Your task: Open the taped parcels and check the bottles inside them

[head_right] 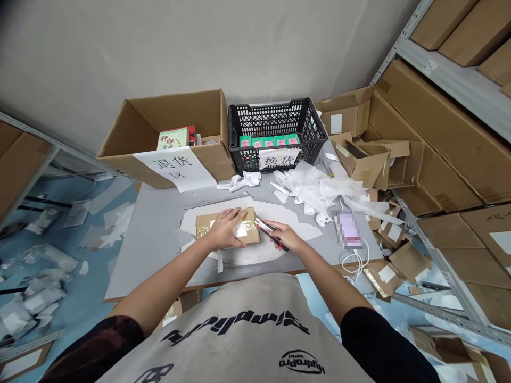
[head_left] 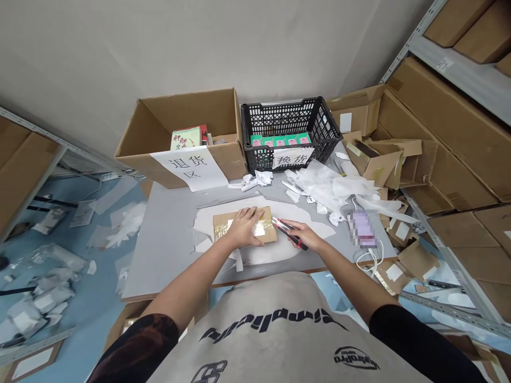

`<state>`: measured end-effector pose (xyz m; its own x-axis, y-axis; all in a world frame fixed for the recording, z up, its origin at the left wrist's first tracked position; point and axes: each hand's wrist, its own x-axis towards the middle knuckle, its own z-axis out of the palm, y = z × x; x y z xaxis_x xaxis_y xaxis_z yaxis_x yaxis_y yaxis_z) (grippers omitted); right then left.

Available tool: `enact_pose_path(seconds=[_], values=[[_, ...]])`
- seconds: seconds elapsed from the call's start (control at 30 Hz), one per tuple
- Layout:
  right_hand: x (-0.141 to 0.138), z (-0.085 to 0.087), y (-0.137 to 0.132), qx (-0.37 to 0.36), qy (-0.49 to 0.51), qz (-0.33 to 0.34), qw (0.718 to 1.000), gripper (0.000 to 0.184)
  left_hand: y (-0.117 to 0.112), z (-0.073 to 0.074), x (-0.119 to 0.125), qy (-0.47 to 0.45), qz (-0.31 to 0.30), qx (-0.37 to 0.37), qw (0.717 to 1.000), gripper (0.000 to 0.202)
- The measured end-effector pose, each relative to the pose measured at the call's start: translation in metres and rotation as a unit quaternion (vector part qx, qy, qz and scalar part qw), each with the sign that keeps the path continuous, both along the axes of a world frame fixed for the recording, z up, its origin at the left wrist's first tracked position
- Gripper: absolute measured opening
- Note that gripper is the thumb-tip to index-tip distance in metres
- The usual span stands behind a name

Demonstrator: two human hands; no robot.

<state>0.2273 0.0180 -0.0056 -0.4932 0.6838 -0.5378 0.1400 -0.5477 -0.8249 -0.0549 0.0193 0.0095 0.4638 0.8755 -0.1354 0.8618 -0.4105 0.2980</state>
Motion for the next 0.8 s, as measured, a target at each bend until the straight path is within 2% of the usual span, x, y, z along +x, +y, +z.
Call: enact_pose_path(seconds=[0.27, 0.5, 0.6, 0.67, 0.73, 0.8], values=[[0.01, 0.017, 0.018, -0.009, -0.009, 0.068, 0.998, 0.064, 0.002, 0.001, -0.001, -0.002, -0.019, 0.001, 1.0, 0.123], [0.014, 0.019, 0.0, -0.053, -0.018, 0.131, 0.99, 0.062, 0.004, 0.003, 0.0, -0.011, -0.004, -0.015, 1.0, 0.115], [0.026, 0.019, -0.008, -0.047, -0.021, 0.094, 0.994, 0.063, 0.004, 0.001, -0.001, -0.001, -0.017, -0.016, 1.0, 0.121], [0.032, 0.018, -0.01, -0.034, -0.033, 0.046, 0.998, 0.065, 0.001, -0.004, -0.001, 0.004, -0.032, -0.009, 0.999, 0.126], [0.028, 0.016, -0.009, -0.006, -0.037, -0.013, 0.999, 0.068, -0.004, -0.01, 0.0, -0.002, -0.039, 0.009, 0.999, 0.127], [0.011, 0.012, -0.008, 0.037, -0.031, -0.053, 0.997, 0.068, -0.009, -0.016, 0.003, -0.013, -0.036, 0.028, 0.999, 0.126]])
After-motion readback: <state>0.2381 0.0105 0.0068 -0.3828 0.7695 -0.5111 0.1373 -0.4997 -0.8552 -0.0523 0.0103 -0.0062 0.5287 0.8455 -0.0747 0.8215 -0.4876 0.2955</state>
